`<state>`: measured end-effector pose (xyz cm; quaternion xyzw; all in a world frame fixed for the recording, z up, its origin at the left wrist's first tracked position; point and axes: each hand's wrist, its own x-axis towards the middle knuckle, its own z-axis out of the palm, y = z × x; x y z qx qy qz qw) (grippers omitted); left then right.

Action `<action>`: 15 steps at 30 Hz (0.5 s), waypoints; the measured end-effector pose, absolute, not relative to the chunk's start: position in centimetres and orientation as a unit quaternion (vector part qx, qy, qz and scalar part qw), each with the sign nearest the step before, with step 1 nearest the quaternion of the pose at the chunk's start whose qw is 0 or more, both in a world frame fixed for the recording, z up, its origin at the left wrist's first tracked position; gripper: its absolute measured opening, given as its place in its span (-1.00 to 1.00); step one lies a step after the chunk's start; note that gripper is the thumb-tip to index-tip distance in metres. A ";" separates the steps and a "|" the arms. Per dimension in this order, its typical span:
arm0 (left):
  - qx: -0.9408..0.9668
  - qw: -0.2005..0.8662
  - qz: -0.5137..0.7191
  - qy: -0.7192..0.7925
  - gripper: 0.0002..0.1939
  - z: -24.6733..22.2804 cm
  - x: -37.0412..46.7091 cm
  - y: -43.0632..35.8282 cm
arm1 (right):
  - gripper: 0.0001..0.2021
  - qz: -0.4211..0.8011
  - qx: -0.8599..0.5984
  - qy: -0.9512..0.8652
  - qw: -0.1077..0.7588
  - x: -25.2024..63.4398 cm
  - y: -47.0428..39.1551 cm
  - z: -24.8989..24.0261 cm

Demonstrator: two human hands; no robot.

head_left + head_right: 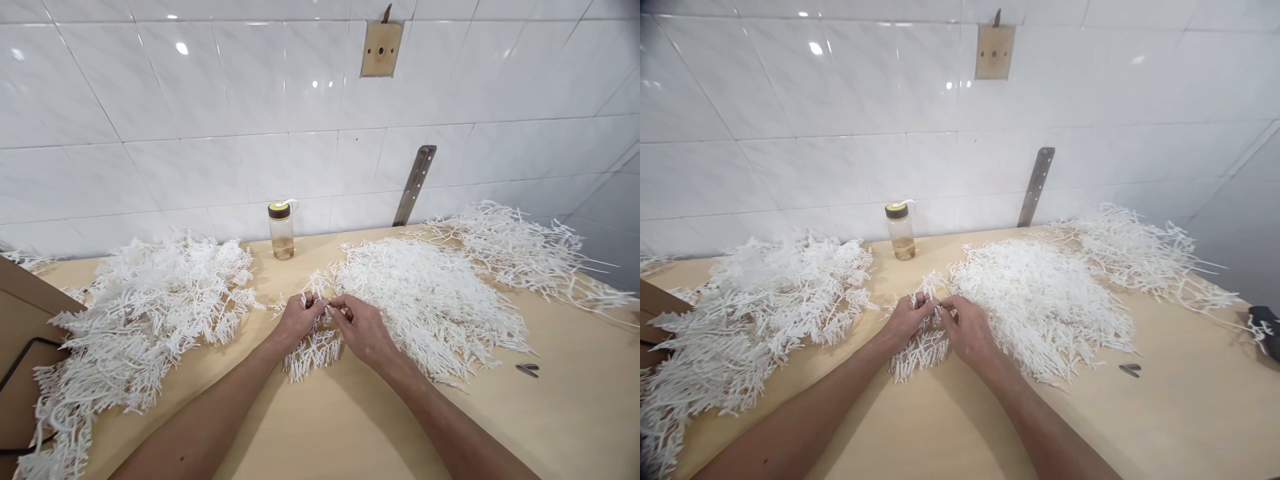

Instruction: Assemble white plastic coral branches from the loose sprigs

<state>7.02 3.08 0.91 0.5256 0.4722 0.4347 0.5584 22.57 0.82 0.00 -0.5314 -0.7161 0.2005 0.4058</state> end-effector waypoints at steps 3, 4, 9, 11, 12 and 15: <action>0.529 0.546 0.437 0.480 -0.68 0.8 7.0 3.0 | -0.85 0.212 -0.541 -0.706 0.405 22.5 0.7 0.1; 0.528 0.544 0.438 0.483 -0.67 0.8 7.0 3.0 | -0.85 0.215 -0.543 -0.703 0.406 22.5 0.7 0.1; 0.532 0.545 0.425 0.489 -0.67 0.9 7.0 3.0 | -0.88 0.227 -0.544 -0.700 0.404 22.5 0.8 0.1; 0.540 0.541 0.416 0.493 -0.67 0.8 7.0 3.1 | -0.89 0.224 -0.541 -0.705 0.401 22.5 0.9 0.2; 0.544 0.537 0.414 0.494 -0.66 0.7 7.0 3.2 | -0.88 0.224 -0.541 -0.706 0.398 22.5 0.9 0.2; 0.555 0.526 0.419 0.490 -0.65 0.4 7.0 3.4 | -0.87 0.226 -0.543 -0.707 0.393 22.5 0.8 0.2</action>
